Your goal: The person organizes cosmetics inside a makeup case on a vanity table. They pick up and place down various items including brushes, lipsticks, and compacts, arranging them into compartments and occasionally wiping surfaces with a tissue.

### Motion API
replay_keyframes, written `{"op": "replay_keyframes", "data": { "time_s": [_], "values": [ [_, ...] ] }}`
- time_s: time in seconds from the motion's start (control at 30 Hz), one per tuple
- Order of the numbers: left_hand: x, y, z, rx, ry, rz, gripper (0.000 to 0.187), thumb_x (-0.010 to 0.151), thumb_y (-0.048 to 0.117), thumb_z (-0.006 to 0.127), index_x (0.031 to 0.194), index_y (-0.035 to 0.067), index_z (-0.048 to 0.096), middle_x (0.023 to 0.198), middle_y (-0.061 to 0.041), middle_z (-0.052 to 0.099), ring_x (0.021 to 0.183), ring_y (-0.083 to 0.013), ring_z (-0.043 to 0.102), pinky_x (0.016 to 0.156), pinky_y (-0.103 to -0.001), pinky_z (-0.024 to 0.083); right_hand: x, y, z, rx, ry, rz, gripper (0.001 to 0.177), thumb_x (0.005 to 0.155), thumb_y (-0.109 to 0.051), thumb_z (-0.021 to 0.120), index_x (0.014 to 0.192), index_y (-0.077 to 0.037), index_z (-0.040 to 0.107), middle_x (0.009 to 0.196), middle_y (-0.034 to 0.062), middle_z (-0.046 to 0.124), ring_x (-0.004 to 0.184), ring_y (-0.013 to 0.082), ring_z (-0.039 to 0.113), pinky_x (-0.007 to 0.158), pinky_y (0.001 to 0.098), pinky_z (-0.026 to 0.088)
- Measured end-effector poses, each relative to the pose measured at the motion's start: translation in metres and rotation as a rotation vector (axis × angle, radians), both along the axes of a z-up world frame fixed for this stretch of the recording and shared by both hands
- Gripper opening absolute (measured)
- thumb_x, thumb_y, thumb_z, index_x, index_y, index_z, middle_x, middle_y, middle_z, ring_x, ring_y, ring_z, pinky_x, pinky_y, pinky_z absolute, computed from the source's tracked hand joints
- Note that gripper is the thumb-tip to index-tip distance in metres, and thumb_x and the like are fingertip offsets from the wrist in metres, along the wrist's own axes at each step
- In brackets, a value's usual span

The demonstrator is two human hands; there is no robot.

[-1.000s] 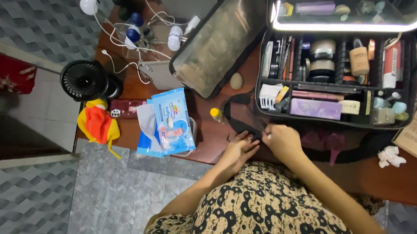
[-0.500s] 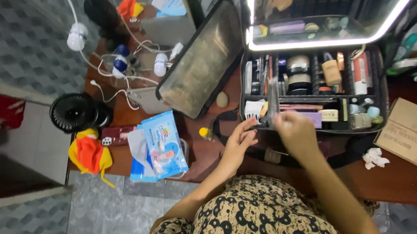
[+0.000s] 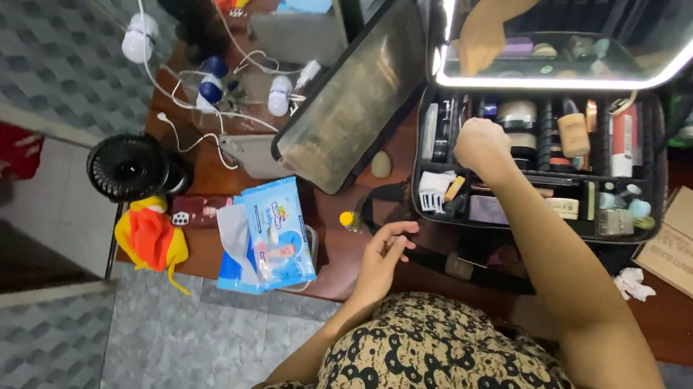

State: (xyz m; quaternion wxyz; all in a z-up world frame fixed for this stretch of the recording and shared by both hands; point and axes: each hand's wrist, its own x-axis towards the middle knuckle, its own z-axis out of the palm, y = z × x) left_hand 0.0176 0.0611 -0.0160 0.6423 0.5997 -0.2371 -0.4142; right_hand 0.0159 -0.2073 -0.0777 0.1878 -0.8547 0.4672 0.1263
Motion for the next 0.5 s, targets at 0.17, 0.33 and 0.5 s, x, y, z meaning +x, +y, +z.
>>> {"op": "replay_keyframes", "data": {
  "time_s": [0.17,0.33,0.5],
  "values": [
    [0.005,0.004,0.003,0.043,-0.003,0.024,0.024,0.090,0.008,0.040,0.107,0.004,0.055,0.100,-0.011,0.057,0.080,-0.0151,0.053,0.062,-0.023,0.046,0.003,0.013,-0.014,-0.615,-0.128,0.178,0.010,0.071,-0.007,0.059,0.068,0.003,0.059,0.059,0.0146,0.056,0.059,0.0284,0.061,0.046,0.0445,0.048],
    [0.002,-0.002,-0.005,0.087,-0.219,0.053,0.020,0.088,0.005,0.042,0.099,0.005,0.058,0.086,-0.010,0.061,0.073,-0.0138,0.056,0.060,-0.022,0.048,-0.003,0.022,0.007,-0.442,-0.015,0.285,0.012,0.059,-0.004,0.072,0.062,0.000,0.061,0.053,0.0127,0.056,0.056,0.0291,0.061,0.049,0.0400,0.050],
    [-0.015,-0.017,-0.013,0.177,-0.612,-0.388,0.016,0.083,0.011,0.053,0.097,0.011,0.060,0.086,-0.011,0.060,0.082,-0.0288,0.059,0.072,-0.036,0.048,-0.049,0.044,0.081,-0.194,-0.210,0.173,0.028,0.081,-0.027,0.062,0.076,0.001,0.062,0.068,0.0203,0.059,0.071,0.0373,0.060,0.058,0.0487,0.047]
  ]
}}
